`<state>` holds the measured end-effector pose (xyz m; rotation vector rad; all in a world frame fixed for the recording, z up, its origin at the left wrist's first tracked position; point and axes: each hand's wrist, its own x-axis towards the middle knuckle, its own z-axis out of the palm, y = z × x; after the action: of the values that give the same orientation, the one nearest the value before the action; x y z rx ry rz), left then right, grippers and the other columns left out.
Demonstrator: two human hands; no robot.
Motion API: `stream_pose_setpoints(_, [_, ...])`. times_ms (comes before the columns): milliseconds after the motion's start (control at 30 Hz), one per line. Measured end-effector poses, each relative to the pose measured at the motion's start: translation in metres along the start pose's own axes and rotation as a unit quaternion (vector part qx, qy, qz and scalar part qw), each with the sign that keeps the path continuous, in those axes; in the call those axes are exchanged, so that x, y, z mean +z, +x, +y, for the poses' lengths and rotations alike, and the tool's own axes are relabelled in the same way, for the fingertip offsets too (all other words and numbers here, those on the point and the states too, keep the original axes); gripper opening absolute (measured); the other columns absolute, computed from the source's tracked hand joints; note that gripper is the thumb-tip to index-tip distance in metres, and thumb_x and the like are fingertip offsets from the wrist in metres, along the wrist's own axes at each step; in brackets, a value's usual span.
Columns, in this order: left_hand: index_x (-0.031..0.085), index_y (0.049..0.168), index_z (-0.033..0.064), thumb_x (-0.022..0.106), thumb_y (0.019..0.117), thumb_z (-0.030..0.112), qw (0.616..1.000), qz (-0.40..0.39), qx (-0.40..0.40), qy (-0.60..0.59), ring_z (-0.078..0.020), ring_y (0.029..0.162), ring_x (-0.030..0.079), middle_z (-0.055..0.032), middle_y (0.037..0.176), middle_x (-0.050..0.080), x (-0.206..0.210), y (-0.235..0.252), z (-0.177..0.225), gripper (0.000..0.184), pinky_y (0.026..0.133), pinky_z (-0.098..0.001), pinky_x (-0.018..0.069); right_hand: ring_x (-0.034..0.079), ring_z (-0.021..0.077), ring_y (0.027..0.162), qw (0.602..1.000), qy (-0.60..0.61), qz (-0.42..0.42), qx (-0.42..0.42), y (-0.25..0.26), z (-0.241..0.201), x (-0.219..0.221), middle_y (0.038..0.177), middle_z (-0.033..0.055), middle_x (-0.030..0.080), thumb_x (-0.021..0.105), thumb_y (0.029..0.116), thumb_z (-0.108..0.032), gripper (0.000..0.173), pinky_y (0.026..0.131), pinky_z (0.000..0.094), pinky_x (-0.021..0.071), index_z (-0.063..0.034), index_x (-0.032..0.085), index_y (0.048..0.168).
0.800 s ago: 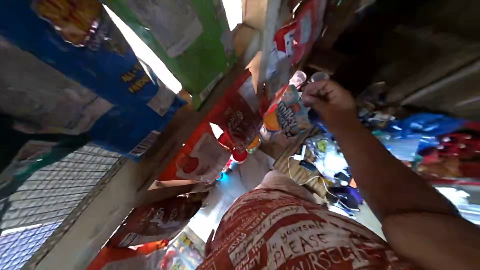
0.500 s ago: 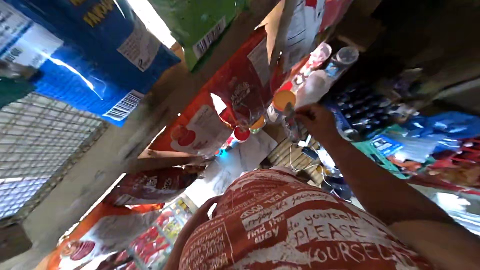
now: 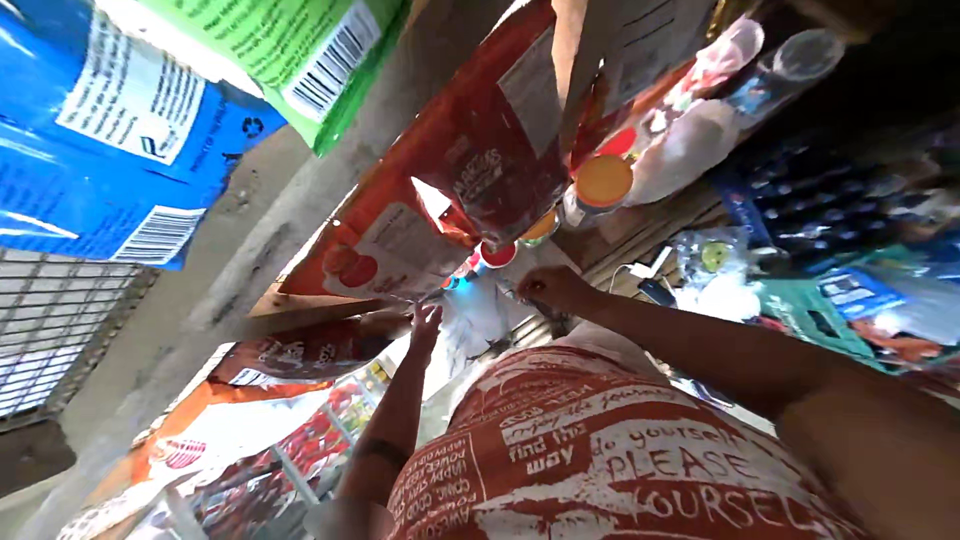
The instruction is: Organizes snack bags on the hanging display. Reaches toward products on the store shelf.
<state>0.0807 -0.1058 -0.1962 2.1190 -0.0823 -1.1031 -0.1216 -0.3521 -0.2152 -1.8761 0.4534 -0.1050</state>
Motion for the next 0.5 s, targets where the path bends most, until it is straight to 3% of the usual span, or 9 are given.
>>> stream_pose_setpoints(200, [0.04,0.149,-0.0016,0.052,0.1078,0.026,0.999,0.012,0.023,0.042,-0.0356,0.125,0.06,-0.0244,0.144,0.055,0.007,0.026,-0.007,0.051,0.103,-0.053,0.0491,0.071,0.0258,0.092,0.995,0.04,-0.001,0.093,-0.006,-0.009,0.026,0.102,0.013,0.073,0.071,0.0965,-0.016,0.014,0.087,0.0473,0.0589,-0.0049,0.076,0.104])
stream_pose_setpoints(267, [0.043,0.148,-0.0025,0.054,0.1071,0.029,0.995,0.002,0.036,0.093,-0.0358,0.123,0.061,-0.0245,0.141,0.057,0.013,0.029,-0.003,0.052,0.105,-0.0521,0.0487,0.071,0.0247,0.093,0.992,0.057,0.007,0.116,-0.015,-0.009,0.033,0.104,0.0122,0.073,0.07,0.0969,-0.015,0.014,0.087,0.0464,0.0596,-0.0047,0.075,0.105])
stream_pose_setpoints(400, [0.052,0.143,-0.0016,0.053,0.1078,0.031,0.996,-0.015,0.024,0.08,-0.0369,0.12,0.062,-0.0251,0.135,0.061,0.024,0.039,0.001,0.048,0.103,-0.0536,0.0485,0.071,0.0241,0.091,0.988,0.077,0.036,0.132,-0.035,-0.003,0.041,0.1,0.013,0.073,0.071,0.0964,-0.014,0.015,0.088,0.0468,0.0583,-0.0034,0.075,0.106])
stream_pose_setpoints(433, [0.052,0.143,-0.0011,0.051,0.1084,0.034,0.998,-0.016,0.01,0.065,-0.037,0.119,0.062,-0.0252,0.134,0.061,0.026,0.043,0.0,0.049,0.101,-0.0539,0.0485,0.071,0.0232,0.091,0.986,0.083,0.051,0.132,-0.039,0.001,0.044,0.099,0.0124,0.074,0.072,0.0956,-0.013,0.014,0.088,0.046,0.0584,-0.0036,0.075,0.106])
stream_pose_setpoints(500, [0.042,0.15,0.0,0.046,0.1095,0.039,0.999,-0.015,-0.001,0.029,-0.0367,0.117,0.063,-0.0252,0.135,0.06,0.029,0.049,-0.001,0.056,0.097,-0.0537,0.0506,0.071,0.0223,0.092,0.981,0.099,0.066,0.151,-0.046,0.001,0.047,0.101,0.0123,0.074,0.072,0.0955,-0.012,0.015,0.089,0.0447,0.0582,-0.0028,0.074,0.107])
